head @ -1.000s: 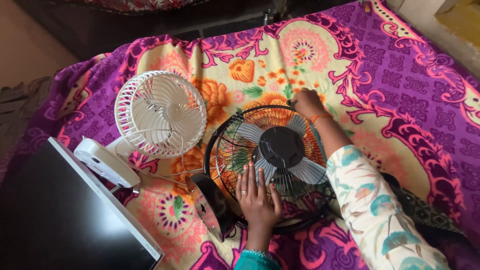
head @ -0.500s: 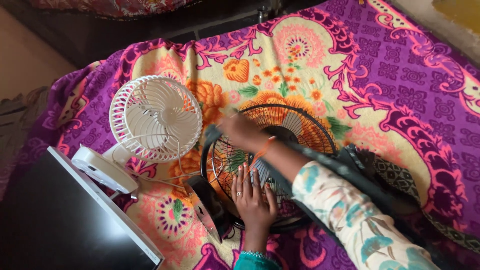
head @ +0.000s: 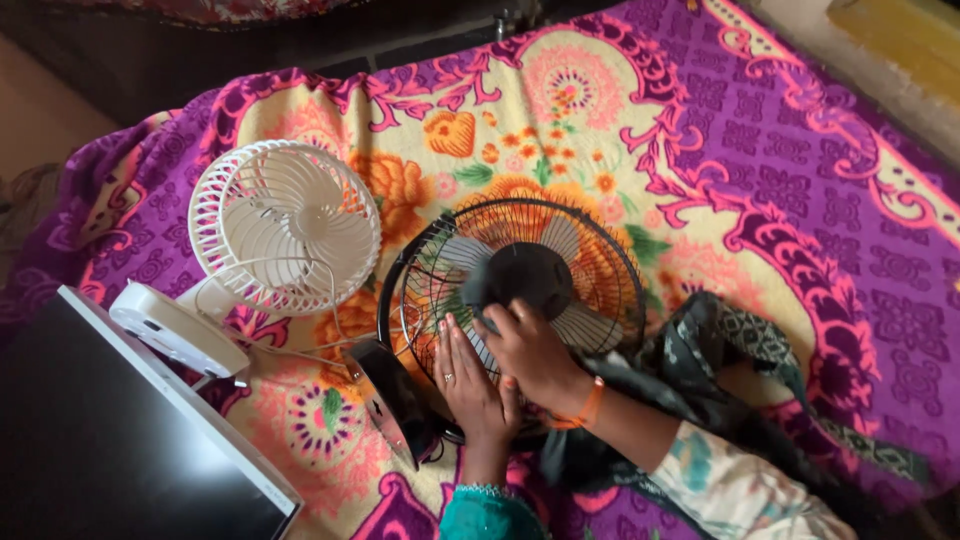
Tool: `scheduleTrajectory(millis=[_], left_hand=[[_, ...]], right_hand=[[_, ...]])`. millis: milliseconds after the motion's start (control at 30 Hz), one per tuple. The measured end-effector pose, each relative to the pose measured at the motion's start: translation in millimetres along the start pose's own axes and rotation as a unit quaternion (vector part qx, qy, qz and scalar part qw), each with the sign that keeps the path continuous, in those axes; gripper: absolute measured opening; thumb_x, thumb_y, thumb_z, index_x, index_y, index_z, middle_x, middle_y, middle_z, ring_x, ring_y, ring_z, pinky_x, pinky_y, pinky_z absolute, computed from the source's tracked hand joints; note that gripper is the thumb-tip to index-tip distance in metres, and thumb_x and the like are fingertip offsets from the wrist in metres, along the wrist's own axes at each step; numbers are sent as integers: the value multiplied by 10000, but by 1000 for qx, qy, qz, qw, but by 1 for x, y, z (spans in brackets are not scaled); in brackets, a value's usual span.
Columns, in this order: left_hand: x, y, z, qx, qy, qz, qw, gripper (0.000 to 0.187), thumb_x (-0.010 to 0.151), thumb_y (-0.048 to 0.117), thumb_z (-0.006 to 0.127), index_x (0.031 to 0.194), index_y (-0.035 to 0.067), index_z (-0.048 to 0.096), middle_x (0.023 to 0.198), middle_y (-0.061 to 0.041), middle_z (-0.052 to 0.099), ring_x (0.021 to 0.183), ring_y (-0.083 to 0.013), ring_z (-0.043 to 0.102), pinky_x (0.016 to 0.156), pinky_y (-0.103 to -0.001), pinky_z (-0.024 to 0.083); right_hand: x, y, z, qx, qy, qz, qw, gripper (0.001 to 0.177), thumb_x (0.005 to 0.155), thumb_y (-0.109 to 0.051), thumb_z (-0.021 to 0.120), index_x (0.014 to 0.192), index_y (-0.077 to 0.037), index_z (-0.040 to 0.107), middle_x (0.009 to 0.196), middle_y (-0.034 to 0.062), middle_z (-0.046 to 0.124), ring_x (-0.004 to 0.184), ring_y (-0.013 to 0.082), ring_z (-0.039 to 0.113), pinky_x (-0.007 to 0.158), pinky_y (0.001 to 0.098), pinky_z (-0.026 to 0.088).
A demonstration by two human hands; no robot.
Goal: The person wipes the front grill and blades of a black table fan using a dark cloth. They hold the fan steady with one hand while cleaning with the other, moving the cloth across the metal bars and the central hub. A white fan and a laptop are visible nearby on the patterned bedspread.
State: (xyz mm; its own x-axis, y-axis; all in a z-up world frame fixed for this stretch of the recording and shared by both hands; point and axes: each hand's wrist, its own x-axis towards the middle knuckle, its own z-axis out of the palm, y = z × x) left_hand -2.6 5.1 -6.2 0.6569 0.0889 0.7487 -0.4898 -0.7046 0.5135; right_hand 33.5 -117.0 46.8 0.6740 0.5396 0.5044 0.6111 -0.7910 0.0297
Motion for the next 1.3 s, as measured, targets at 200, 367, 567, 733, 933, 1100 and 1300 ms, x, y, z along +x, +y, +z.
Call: scheduleTrajectory(millis=[200,367,567,733,933,1100,1300], left_hand=[[4,3,-1,41,-42,-3,998,640,1030,411,462,1505,-17,452,1607,-208,433,1513,-389,386,1242,-528,248],[2,0,1,47,-38,-1,998,525,1029,312,514,1440,-12,555,1587,-212,459,1501,-387,399,1237,-530,258],[5,-6,1,49,-32,-8,998,497,994,279,522,1393,-10,589,1564,-211,485,1490,-377,412,1233,-533,266],[2,-6,2,39,-41,-14,998,486,992,229,511,1399,-24,589,1568,-215,484,1493,-386,420,1241,-542,265],[4,6,7,57,-28,1,998,457,987,199,531,1374,-34,600,1564,-218,489,1494,-402,418,1237,-537,271],[5,4,5,52,-28,-7,998,440,977,200,541,1335,-41,628,1557,-215,498,1485,-399,424,1226,-539,282],[3,0,6,41,-21,-15,999,465,950,202,547,1329,-49,641,1544,-217,505,1476,-389,437,1223,-538,289]], right_hand=[[-31,83,-5,-4,17,43,999,368,841,-62,623,1156,-187,767,1130,70,654,994,314,601,891,444,505],[-60,179,8,-31,80,228,970,508,801,55,577,1237,-150,739,1175,151,625,1051,374,593,888,459,504],[-59,26,-6,68,86,162,981,477,921,28,512,1364,-62,664,1028,144,640,987,349,609,889,448,487],[-52,-31,-34,31,71,28,997,414,891,-87,566,1282,12,661,1169,136,653,965,316,583,884,426,475],[-54,66,-3,36,92,189,977,429,854,97,578,1208,-100,720,1094,97,644,1044,322,627,917,427,515],[-56,101,-16,-60,115,310,942,480,774,85,604,1232,-20,702,1063,173,612,969,414,572,851,483,482],[-43,-38,-19,43,97,162,981,341,867,-70,673,1208,-61,690,1064,132,612,928,345,571,816,465,466]])
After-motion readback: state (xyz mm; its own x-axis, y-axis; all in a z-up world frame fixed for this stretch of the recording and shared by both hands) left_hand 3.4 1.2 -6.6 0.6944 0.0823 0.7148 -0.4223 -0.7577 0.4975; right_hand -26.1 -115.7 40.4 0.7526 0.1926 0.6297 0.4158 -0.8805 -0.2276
